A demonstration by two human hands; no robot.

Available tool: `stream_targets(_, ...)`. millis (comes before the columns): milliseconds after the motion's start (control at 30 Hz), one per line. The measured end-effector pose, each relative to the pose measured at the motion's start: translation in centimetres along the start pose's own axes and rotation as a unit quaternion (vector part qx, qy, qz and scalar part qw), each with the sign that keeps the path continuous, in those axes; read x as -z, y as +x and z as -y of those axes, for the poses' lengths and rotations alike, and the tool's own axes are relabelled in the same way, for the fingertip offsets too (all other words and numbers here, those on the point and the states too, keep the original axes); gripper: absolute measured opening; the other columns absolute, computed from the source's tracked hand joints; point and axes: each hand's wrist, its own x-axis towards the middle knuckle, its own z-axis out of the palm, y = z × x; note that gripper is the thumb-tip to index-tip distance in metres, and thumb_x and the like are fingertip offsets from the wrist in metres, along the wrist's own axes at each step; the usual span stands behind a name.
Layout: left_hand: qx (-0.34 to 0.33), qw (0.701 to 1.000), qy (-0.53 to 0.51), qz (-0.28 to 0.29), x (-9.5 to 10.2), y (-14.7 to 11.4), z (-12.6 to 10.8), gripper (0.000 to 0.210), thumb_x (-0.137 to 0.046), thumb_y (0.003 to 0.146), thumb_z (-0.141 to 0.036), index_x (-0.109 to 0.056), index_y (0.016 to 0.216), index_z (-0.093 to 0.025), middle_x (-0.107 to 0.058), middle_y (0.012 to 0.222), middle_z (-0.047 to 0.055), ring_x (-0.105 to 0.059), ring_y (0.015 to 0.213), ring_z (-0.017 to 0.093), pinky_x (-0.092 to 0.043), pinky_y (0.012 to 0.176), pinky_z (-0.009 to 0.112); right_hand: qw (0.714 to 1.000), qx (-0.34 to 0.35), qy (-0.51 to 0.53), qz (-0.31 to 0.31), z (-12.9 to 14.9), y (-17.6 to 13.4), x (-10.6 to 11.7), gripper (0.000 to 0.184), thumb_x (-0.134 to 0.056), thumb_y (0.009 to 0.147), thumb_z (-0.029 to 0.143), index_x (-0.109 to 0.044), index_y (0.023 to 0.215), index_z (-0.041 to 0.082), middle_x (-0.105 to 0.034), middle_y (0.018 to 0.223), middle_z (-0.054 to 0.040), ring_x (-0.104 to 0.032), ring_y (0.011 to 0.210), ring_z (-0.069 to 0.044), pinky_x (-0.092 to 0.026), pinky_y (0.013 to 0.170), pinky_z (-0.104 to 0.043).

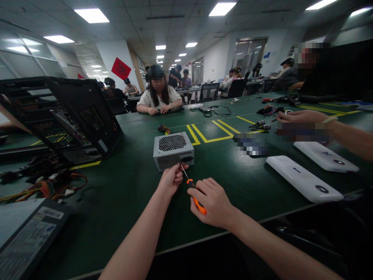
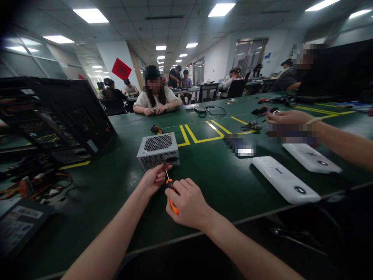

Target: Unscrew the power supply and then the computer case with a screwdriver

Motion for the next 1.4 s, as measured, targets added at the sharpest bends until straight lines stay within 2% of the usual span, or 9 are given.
stream_targets(267,0.014,0.999,-0.045,0.016,0.10,0.05,-0.16,0.009,-0.042,0.079,-0.009,-0.049,0.075,-0.008,-0.056,0.068,0.006,-0.026,0.034,-0.003,-0.017,0.027,0.007,1.000,0.008,0.005,0.016,0.05,0.01,0.12,0.020,-0.044,0.075,0.023,-0.058,0.086,0.015,-0.049,0.071,-0.0043,-0.041,0.067,-0.015,-0.030,0.064,-0.029)
stream_targets(533,0.040,0.997,-0.044,0.045,0.23,0.32,-0.20,0.009,-0.042,0.080,-0.012,-0.048,0.075,-0.008,-0.053,0.065,0.004,-0.027,0.034,-0.003,-0.018,0.028,0.006,0.999,0.008,-0.006,0.033,0.07,0.10,0.05,0.020,-0.044,0.075,0.023,-0.058,0.086,0.015,-0.048,0.072,-0.0044,-0.040,0.068,-0.016,-0.029,0.064,-0.029)
stream_targets(700,0.043,0.997,-0.030,0.061,0.10,0.37,-0.15,0.012,-0.043,0.081,-0.015,-0.050,0.080,-0.006,-0.054,0.068,0.006,-0.027,0.035,-0.003,-0.017,0.027,0.007,0.999,-0.013,-0.011,0.028,-0.02,0.04,-0.08,0.021,-0.043,0.075,0.023,-0.058,0.088,0.015,-0.048,0.073,-0.0045,-0.040,0.069,-0.016,-0.029,0.065,-0.029)
stream_targets(833,0.046,0.998,-0.022,0.048,-0.04,0.24,-0.09,0.013,-0.039,0.081,-0.014,-0.049,0.079,-0.006,-0.056,0.071,0.007,-0.027,0.035,-0.003,-0.016,0.027,0.008,1.000,-0.022,-0.010,0.017,-0.07,0.01,-0.17,0.020,-0.044,0.075,0.023,-0.058,0.087,0.015,-0.048,0.072,-0.0045,-0.040,0.068,-0.015,-0.028,0.065,-0.029)
stream_targets(1400,-0.030,0.998,0.019,0.042,0.11,0.66,0.46,0.009,-0.044,0.073,-0.007,-0.050,0.078,-0.007,-0.060,0.086,0.012,-0.028,0.036,-0.002,-0.016,0.028,0.009,0.998,-0.041,-0.022,0.043,-0.21,0.33,-0.26,0.022,-0.043,0.076,0.022,-0.057,0.092,0.016,-0.047,0.077,-0.0050,-0.040,0.071,-0.016,-0.028,0.065,-0.029)
